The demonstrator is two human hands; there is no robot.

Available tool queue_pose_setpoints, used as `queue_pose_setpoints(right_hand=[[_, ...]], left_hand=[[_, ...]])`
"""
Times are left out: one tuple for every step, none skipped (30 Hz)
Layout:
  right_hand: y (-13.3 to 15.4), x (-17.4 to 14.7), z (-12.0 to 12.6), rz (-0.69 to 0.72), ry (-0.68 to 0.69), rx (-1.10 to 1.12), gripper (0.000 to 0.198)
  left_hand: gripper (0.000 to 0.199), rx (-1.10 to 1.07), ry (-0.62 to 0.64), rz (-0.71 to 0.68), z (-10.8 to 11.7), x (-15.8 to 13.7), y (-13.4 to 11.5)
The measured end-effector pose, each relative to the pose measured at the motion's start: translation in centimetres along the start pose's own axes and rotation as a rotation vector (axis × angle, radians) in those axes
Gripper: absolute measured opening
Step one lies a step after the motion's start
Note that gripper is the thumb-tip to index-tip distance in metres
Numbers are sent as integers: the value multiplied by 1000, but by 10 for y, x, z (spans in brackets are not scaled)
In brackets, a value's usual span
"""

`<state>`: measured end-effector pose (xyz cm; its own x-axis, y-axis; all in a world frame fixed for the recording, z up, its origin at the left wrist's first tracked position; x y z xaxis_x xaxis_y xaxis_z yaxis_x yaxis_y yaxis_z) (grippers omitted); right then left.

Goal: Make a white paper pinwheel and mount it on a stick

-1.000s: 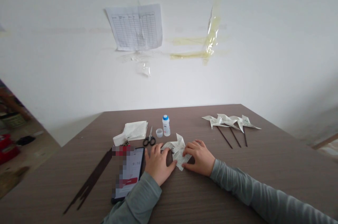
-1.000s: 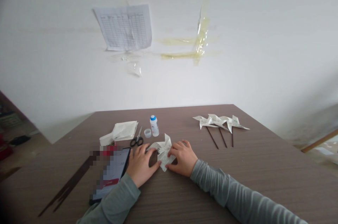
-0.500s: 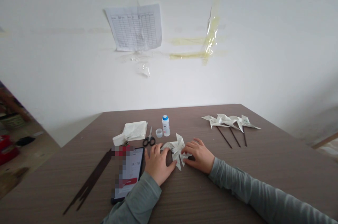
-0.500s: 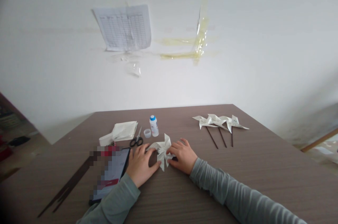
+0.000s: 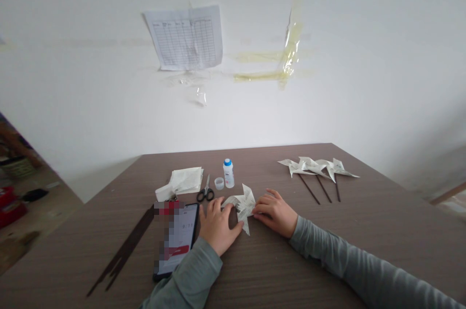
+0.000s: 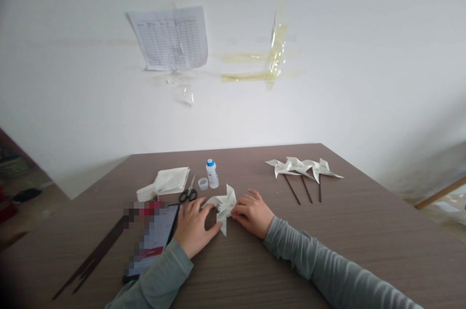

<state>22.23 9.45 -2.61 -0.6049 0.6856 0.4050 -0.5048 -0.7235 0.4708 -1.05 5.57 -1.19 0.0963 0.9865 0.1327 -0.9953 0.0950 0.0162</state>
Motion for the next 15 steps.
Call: queue_pose_setpoints(right_hand=[[1,0,1,-4,-3,13,20],[3,0,3,-13,-8,25,20],[4,0,5,-28,-15,34,21],[5,1,6,-48,-22,42,22],[5,1,7,-71,-31,48,23],[5,2,8,-95,-47,53,25],[5,3,8,-115,-64,58,27],[5,4,8,-132,-83,63,28],[4,6,8,-145,-105,69,29],[4,7,7,-155,-129,73,29],[3,9,7,-164,-149,74,28],[3,10,7,-171,-164,73,26],[3,11,6,-180,-173,68,23],[3,11,6,-189,-177,60,19],[4,12,6,-198,-176,49,17]], left_hand=[[53,-5,-2,1,0,0,0],[54,-9,-2,2,0,0,-1],[54,-13,0,3,0,0,-2],[55,-17,5,2,1,0,-2],[56,-22,8,2,1,0,-3],[58,-28,9,0,2,0,-4],[59,-36,7,-3,2,0,-5],[59,-45,4,-3,3,0,-5],[60,-54,0,-4,3,0,-6],[61,-62,-6,-3,4,1,-6],[63,-69,-11,-1,4,1,-6],[65,-73,-17,2,4,1,-6],[67,-76,-24,4,4,1,-6],[69,-79,-31,4,3,1,-6],[71,-83,-36,2,3,1,-6]])
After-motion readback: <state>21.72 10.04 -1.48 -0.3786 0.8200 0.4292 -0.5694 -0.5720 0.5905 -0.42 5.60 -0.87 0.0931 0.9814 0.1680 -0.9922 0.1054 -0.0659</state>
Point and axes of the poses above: each hand's wrist, its own x-axis towards the middle knuckle, its own z-axis out of the back of the hand, y = z × x, the point moved 6 cm from there along x, towards the middle knuckle, and after that the axes turned 13 degrees about x, right-handed, at the moved point
